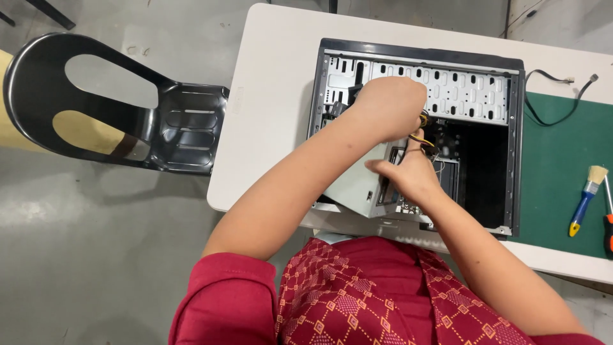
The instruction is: Unscrewing a power supply unit from a computer case, cleaning the cables with a brush, and placing it back.
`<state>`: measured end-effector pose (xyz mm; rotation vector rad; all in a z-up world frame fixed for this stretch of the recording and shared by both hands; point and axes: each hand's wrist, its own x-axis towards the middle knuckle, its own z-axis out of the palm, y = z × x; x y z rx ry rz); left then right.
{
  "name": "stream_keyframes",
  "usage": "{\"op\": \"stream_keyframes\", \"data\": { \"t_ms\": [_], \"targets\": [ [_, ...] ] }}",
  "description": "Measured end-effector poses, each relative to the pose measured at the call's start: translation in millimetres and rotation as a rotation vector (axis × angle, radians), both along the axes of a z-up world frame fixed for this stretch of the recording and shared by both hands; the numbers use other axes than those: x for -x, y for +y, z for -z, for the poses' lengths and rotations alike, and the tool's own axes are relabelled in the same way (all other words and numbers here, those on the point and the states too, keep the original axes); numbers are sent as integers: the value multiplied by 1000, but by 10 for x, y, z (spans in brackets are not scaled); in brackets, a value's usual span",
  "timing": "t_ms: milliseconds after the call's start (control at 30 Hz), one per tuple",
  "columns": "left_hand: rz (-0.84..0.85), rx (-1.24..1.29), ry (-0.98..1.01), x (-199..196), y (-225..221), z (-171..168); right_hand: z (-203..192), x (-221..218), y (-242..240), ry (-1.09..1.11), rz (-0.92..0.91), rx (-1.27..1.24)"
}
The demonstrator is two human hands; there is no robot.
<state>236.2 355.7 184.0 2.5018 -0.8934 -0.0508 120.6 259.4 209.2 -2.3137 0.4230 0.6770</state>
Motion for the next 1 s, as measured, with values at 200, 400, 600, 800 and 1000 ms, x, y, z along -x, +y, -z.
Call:
{"op": "stream_keyframes", "data": {
  "t_ms": [200,400,600,800,1000],
  "targets": [
    [69,-143,-71,-56,-46,447,200,-91,86,46,-32,-57],
    [-47,-203,-120,-65,-114,749,586,-290,198,40,-214,-3],
    [-97,-216,-168,-17,-235,1169,953,-286,228,-5,-225,-47],
    [-145,-291,-141,-57,-102,1249,1345,-386,277,-46,-226,-101],
    [-221,-380,-87,172,161,816,1749,-418,-93,-91,-228,-148]
  ]
}}
